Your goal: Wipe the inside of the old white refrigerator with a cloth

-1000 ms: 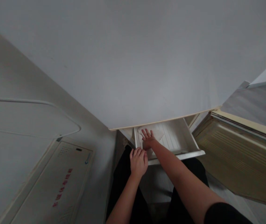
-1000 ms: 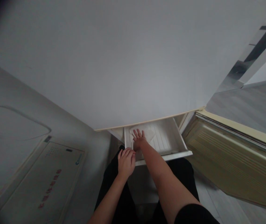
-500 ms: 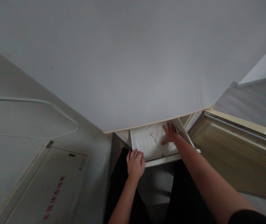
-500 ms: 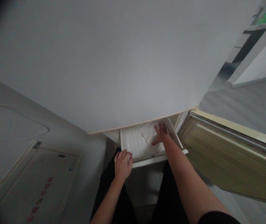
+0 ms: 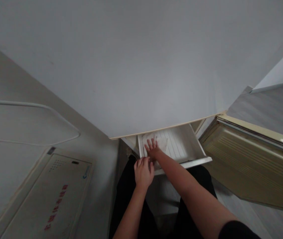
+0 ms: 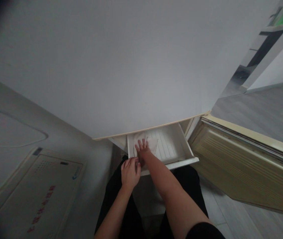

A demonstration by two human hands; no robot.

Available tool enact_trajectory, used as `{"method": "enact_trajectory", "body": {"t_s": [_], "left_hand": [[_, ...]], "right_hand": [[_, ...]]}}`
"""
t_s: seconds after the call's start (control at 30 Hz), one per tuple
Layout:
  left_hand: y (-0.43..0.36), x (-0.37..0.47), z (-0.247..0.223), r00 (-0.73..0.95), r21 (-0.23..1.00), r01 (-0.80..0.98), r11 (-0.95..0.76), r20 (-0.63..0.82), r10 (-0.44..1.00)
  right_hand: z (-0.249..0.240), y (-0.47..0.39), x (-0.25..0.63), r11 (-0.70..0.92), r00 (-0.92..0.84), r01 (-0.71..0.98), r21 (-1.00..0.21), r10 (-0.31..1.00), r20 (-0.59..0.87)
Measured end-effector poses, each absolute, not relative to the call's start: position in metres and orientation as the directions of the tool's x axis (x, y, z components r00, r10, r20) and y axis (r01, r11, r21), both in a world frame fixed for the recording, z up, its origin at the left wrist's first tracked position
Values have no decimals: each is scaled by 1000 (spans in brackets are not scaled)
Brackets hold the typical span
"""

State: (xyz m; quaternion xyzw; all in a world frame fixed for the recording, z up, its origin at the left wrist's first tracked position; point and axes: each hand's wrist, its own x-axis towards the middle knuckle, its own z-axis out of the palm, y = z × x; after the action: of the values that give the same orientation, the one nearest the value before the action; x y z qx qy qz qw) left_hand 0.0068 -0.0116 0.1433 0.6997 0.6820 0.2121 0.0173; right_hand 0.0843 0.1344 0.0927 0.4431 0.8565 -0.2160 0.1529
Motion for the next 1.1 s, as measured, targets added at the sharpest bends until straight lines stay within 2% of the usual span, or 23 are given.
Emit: {"method": "enact_trajectory", "body": {"t_s": [0.13,0.27,0.4,0.5,0.73,0.83,0.93,1.1], "left_hand": [[-12,4,143,-23,350,934,-76,271,962],[-13,3,143,-7,364,927,-91,261,965],[-12,3,142,-14,371,924,-93,275,961],[-12,3,141,-19,374,923,-93,285,958],[-12,3,138,-38,386,919,-78,284,958],[-12,3,138,-29,375,923,-90,301,953],[-12,3,137,-21,365,926,-95,301,953],[-11,2,137,-15,360,928,-102,308,951]], "right_hand": [[89,129,72,555,-596,798,-236,668,-444],[96,148,137,596,-579,789,-150,639,-507],[106,168,226,411,-356,911,-33,744,-565],[108,171,268,296,-220,955,33,775,-593],[96,162,254,173,-114,984,43,796,-595],[96,155,226,317,-289,947,-45,786,-547],[98,142,186,529,-529,835,-151,697,-484],[93,119,116,707,-693,685,-174,559,-456]]}}
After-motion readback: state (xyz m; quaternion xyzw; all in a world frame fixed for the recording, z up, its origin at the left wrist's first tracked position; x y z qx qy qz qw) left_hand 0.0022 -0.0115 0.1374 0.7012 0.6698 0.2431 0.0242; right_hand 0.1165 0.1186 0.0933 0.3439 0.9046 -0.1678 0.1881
